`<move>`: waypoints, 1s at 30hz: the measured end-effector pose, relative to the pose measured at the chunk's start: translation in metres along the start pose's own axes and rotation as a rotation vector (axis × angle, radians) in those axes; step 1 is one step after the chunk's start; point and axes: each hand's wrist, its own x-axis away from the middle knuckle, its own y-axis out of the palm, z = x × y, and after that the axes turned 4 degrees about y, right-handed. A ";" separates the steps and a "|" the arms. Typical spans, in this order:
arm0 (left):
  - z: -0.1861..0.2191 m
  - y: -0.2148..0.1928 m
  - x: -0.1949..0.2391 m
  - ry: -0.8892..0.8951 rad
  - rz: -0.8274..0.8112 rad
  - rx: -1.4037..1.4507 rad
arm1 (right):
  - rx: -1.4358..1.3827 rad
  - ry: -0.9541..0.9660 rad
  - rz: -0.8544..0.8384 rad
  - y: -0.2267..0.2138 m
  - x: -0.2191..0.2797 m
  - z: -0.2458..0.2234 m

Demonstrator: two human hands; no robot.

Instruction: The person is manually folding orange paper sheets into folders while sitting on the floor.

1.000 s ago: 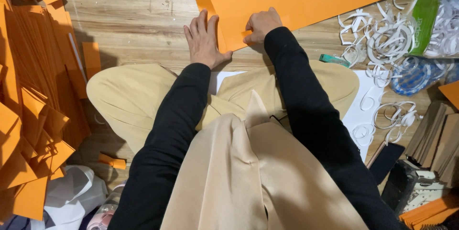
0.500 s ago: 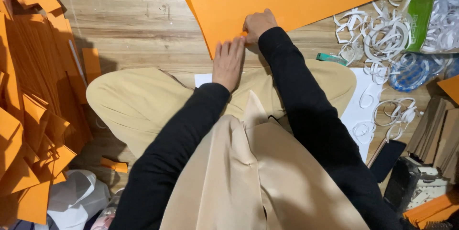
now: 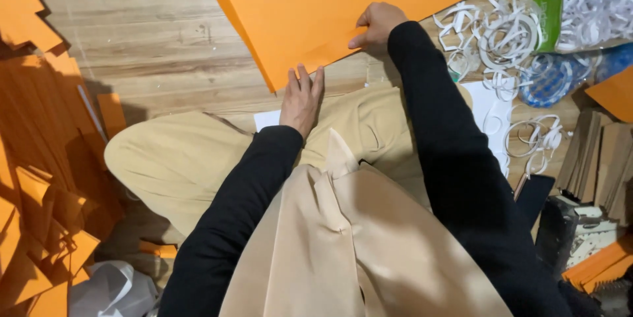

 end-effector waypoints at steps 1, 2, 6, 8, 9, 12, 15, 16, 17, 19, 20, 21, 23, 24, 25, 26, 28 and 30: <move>-0.001 -0.002 0.000 0.005 -0.028 -0.002 | -0.035 -0.043 0.020 0.003 -0.002 0.003; -0.002 -0.004 0.000 0.009 -0.056 -0.003 | -0.070 -0.086 0.041 0.006 -0.003 0.006; -0.003 -0.003 0.000 0.014 -0.057 -0.022 | -0.037 -0.045 0.023 0.008 -0.007 0.003; -0.003 -0.004 -0.001 0.029 -0.097 -0.024 | 0.063 -0.035 0.017 0.013 -0.016 0.004; -0.004 -0.002 -0.001 0.030 -0.096 -0.025 | 0.063 -0.034 0.019 0.013 -0.015 0.002; -0.004 0.000 0.001 0.029 -0.081 0.003 | 0.120 -0.028 0.017 0.017 -0.019 0.002; -0.005 -0.002 0.001 0.031 -0.069 -0.004 | 0.143 -0.064 0.032 0.023 -0.029 0.008; -0.005 -0.001 0.002 0.030 -0.104 0.003 | 0.155 -0.037 0.050 0.024 -0.028 0.006; -0.005 -0.001 0.001 0.031 -0.138 0.011 | 0.166 -0.009 0.068 0.024 -0.028 0.005; -0.005 0.001 0.002 0.025 -0.112 0.035 | 0.251 0.071 0.165 0.027 -0.021 0.003; -0.004 0.001 0.003 0.017 -0.088 0.060 | 0.335 0.149 0.260 0.029 -0.017 0.002; -0.003 0.003 0.004 0.024 -0.083 0.063 | 0.335 0.158 0.263 0.061 -0.030 0.009; -0.001 0.005 0.002 0.004 -0.091 0.094 | 0.763 0.004 1.216 0.120 -0.056 0.025; -0.001 0.005 -0.001 0.014 -0.078 0.098 | 0.772 0.018 1.223 0.132 -0.031 0.000; 0.001 0.005 0.000 -0.014 -0.111 0.139 | 0.678 -0.122 1.065 0.149 -0.005 -0.026; 0.002 0.004 0.001 -0.042 -0.144 0.180 | 0.580 -0.255 0.905 0.166 0.021 -0.052; 0.003 0.029 0.010 -0.044 -0.020 0.091 | 0.575 -0.224 0.881 0.157 0.041 -0.051; -0.004 0.029 0.016 -0.043 0.107 -0.005 | 0.566 -0.190 0.864 0.144 0.051 -0.048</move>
